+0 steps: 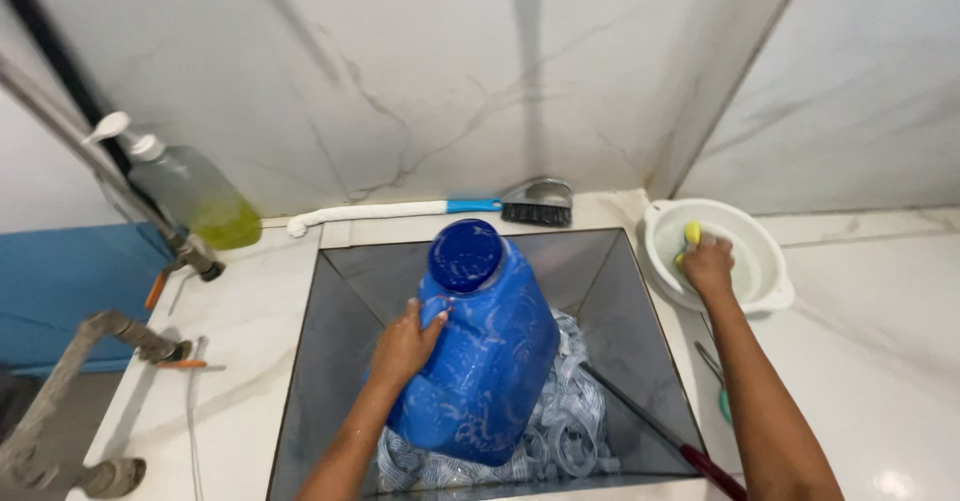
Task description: The person scrubs a large blue plastic container with a sponge, rinses it under a tap, and fills it with water. They then use a heat gun to apply a label to the container, cut a small hole near the bottom with scissors, and place a cloth under the container before securing the lid.
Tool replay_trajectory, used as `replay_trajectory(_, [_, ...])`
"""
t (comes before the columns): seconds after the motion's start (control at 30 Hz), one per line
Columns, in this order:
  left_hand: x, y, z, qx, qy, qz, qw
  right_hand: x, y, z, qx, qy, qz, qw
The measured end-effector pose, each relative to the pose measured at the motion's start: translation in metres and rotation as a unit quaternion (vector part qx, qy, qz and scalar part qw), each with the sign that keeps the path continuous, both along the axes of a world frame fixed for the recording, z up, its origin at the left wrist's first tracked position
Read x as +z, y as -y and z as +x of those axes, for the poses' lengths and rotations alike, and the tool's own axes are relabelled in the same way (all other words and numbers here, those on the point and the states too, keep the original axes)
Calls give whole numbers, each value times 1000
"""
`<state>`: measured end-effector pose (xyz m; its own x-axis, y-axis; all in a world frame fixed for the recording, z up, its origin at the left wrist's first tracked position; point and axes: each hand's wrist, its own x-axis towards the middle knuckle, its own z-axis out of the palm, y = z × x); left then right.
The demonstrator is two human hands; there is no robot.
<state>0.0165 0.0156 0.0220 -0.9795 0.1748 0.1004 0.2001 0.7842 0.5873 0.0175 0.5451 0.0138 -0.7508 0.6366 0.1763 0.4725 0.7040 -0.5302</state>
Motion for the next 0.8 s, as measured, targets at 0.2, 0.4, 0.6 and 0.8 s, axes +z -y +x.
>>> replay_trajectory(0.2, [-6, 3, -4, -35, -20, 85, 996, 18, 177, -45, 322, -127, 108, 932])
replay_trajectory(0.4, [0, 59, -34, -174, -127, 95, 972, 63, 333, -56, 343, 55, 285, 893])
replay_trajectory(0.6, [62, 266, -103, 317, -238, -113, 911, 77, 320, -24, 251, 99, 273, 923])
replay_trajectory(0.8, [82, 335, -130, 471, -29, 63, 879, 80, 327, -13, 179, 138, 245, 943])
